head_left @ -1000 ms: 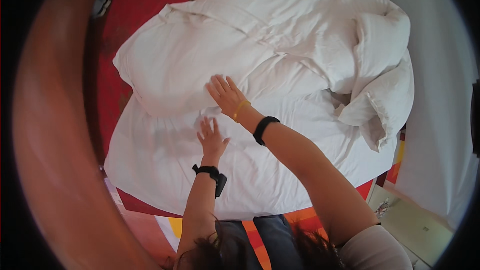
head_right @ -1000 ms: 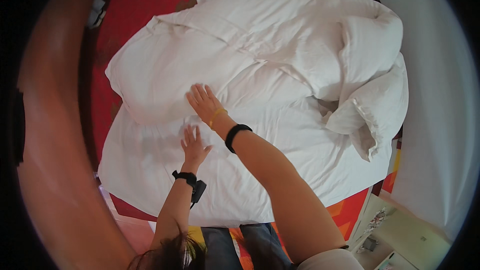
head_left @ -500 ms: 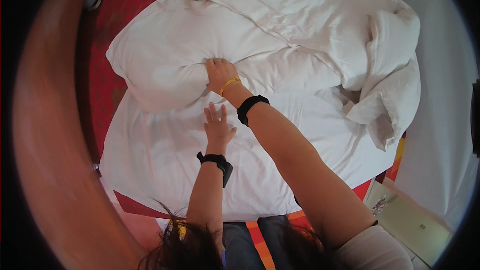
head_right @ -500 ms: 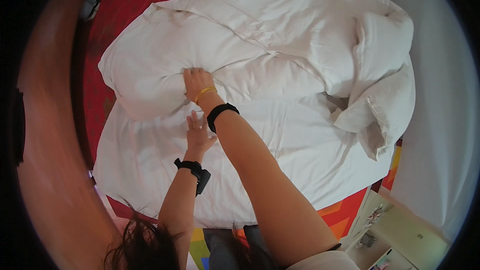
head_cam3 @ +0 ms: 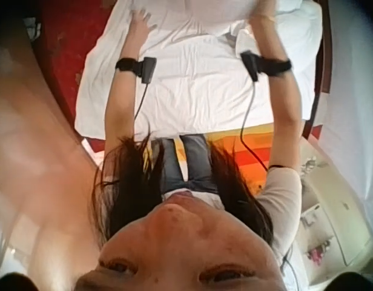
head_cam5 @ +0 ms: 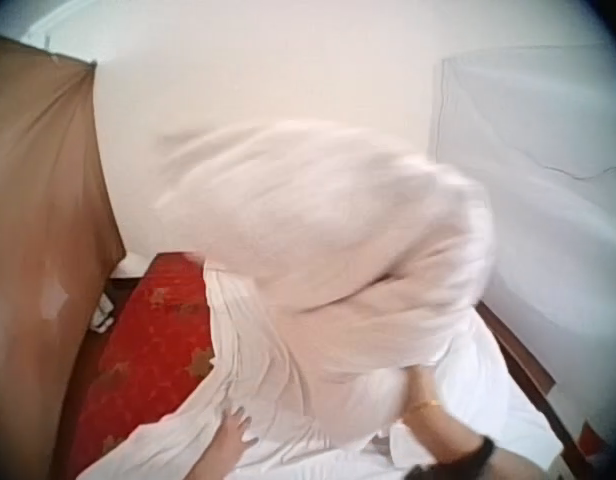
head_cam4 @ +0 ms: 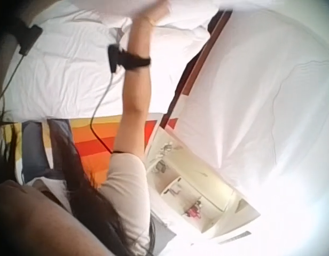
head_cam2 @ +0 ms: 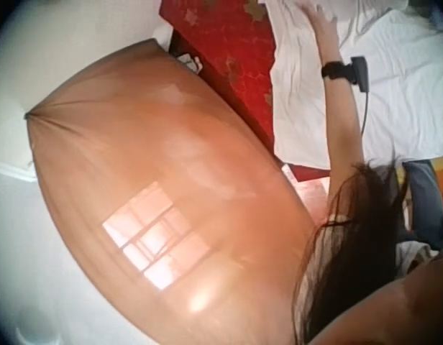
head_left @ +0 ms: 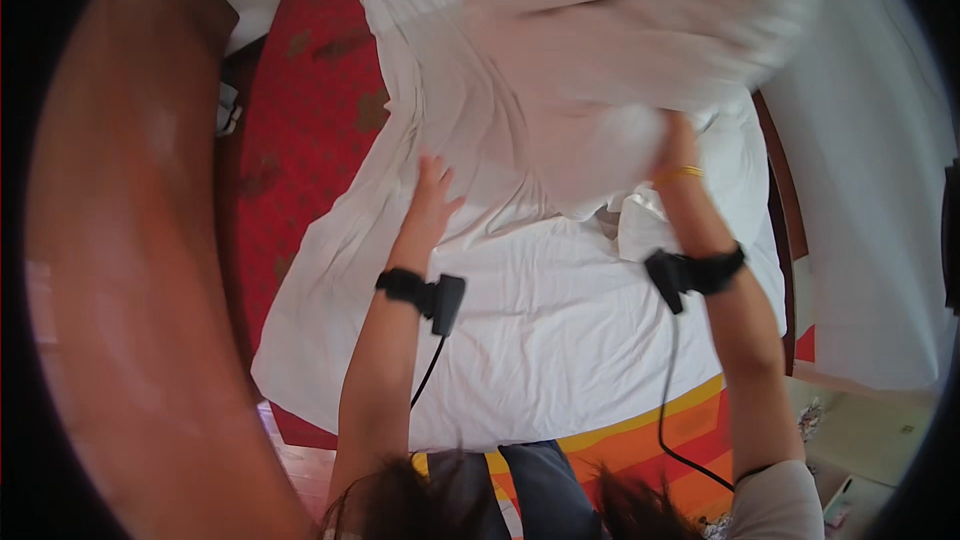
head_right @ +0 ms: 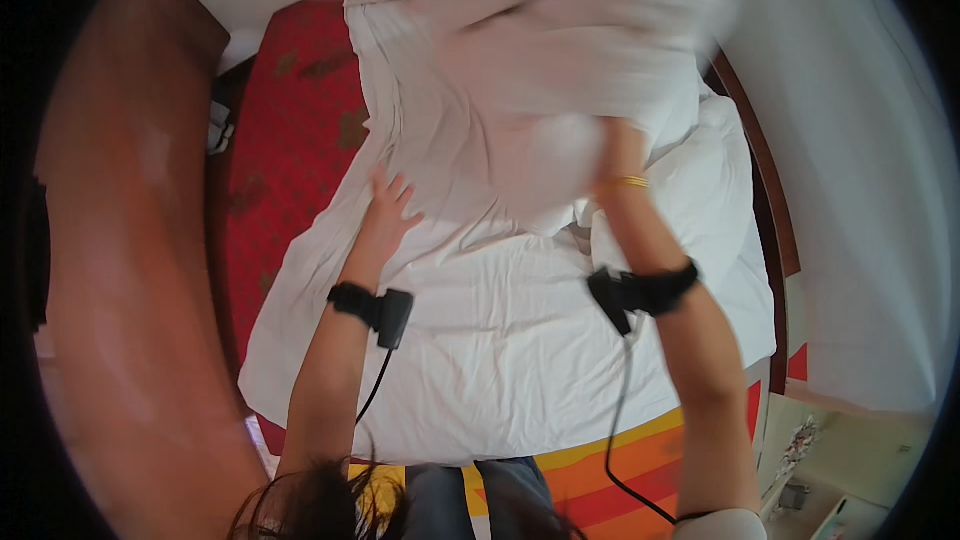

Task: The recorder is making a bed by smoothing sheets, fluffing pillows, and tucking in the corners.

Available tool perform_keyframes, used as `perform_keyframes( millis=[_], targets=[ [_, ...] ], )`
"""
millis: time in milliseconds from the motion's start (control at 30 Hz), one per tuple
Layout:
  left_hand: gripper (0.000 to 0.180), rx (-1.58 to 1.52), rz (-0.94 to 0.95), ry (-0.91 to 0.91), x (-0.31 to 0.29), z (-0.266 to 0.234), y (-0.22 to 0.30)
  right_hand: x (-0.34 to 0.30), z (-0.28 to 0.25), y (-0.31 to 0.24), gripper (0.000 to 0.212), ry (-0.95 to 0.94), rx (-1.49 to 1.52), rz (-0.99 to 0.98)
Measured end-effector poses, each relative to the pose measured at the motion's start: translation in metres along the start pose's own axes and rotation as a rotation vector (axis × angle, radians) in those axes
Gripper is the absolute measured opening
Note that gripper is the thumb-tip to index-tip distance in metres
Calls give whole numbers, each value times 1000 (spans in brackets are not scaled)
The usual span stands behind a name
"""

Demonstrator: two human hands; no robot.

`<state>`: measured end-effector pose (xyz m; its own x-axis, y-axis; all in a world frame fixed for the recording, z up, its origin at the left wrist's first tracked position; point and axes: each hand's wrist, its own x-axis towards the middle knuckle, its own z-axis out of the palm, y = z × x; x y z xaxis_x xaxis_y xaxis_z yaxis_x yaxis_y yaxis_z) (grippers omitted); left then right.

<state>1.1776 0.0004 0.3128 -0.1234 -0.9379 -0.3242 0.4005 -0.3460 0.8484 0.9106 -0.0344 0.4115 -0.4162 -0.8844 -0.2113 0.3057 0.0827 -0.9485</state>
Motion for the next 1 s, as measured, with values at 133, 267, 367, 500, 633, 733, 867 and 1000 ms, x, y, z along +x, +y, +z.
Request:
perform_keyframes(
  millis=[133, 267, 367, 500, 633, 733, 867, 1000],
  targets=[
    [67, 534, 223, -302, 17, 162, 44, -43, -134, -110, 33, 122, 376, -135],
    [81, 764, 440, -596, -11, 303, -11, -141, -272, -139, 54, 218, 440, -118],
    [83, 1050, 401, -822, -76, 372, -42, -220, -367, -128, 56, 510, 362, -170],
    [74, 1045, 370, -1108, -135, 397, -143, -312, -449, -59, 61, 834, 463, -183],
    [59, 1016, 4, -1293, -149, 330, -254, -341, -514, 68, 68, 925, 546, 213],
    [47, 1041, -217, -1277, -155, 260, -271, -327, -515, 118, 72, 1102, 329, 438],
    [42, 906, -109, -1029, -171, 164, -275, -295, -534, 161, 73, 1051, -57, 439],
    [36, 597, -692, -605, -167, 62, -226, -289, -504, 164, 68, 1024, -271, 456]
  ],
)
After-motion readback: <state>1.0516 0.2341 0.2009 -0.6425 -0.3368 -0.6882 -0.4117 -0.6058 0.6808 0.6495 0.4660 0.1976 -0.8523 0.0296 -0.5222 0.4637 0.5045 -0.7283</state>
